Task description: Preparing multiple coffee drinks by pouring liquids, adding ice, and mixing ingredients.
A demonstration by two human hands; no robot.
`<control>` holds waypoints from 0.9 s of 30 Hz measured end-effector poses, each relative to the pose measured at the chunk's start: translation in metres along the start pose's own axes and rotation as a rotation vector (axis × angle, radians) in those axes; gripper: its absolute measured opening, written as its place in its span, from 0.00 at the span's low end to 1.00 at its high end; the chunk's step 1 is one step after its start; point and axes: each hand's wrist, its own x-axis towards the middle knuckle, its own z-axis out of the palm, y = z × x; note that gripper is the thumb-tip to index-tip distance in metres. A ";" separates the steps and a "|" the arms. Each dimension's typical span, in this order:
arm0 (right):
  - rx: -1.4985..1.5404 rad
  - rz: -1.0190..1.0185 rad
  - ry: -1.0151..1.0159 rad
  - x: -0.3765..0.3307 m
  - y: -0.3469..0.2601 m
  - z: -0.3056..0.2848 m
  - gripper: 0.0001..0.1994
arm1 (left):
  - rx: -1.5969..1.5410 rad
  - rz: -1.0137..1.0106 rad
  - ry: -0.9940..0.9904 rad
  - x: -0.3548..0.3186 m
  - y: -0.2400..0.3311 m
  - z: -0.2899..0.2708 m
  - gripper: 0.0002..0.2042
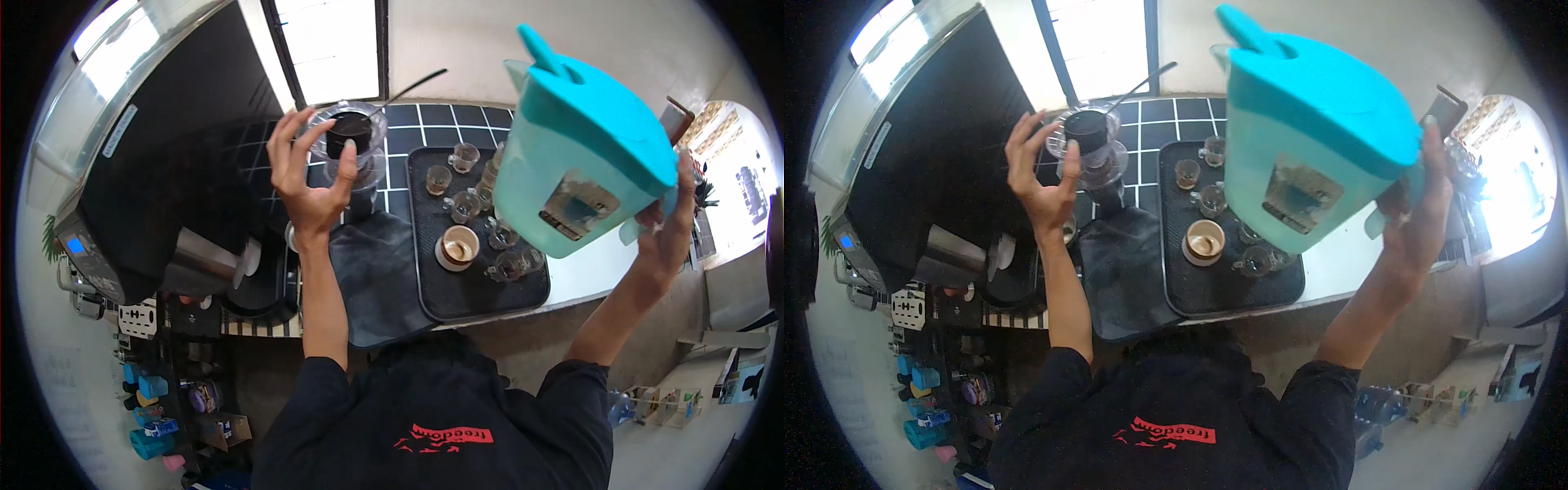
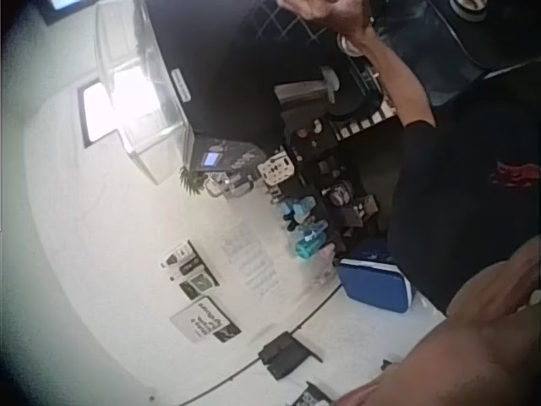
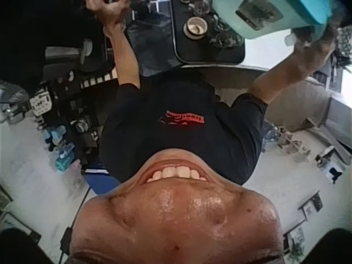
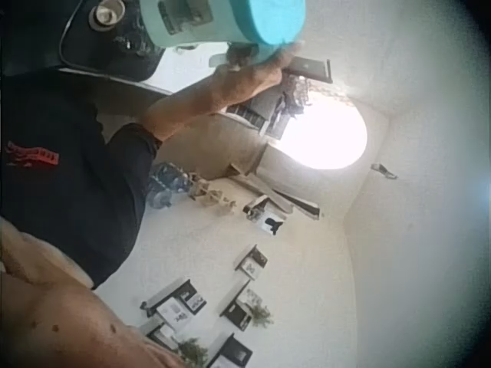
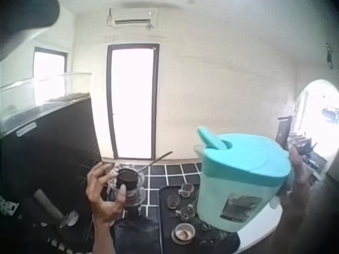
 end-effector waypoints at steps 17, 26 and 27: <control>-0.180 0.059 0.570 0.025 0.043 -0.215 0.20 | -0.310 -0.265 -0.117 -0.042 0.118 0.051 0.05; -0.044 0.090 0.542 0.044 0.183 -0.288 0.19 | -0.128 -0.692 -0.431 -0.123 0.149 0.066 0.28; -0.030 0.095 0.538 0.044 0.193 -0.289 0.19 | -0.101 -0.704 -0.430 -0.131 0.149 0.064 0.28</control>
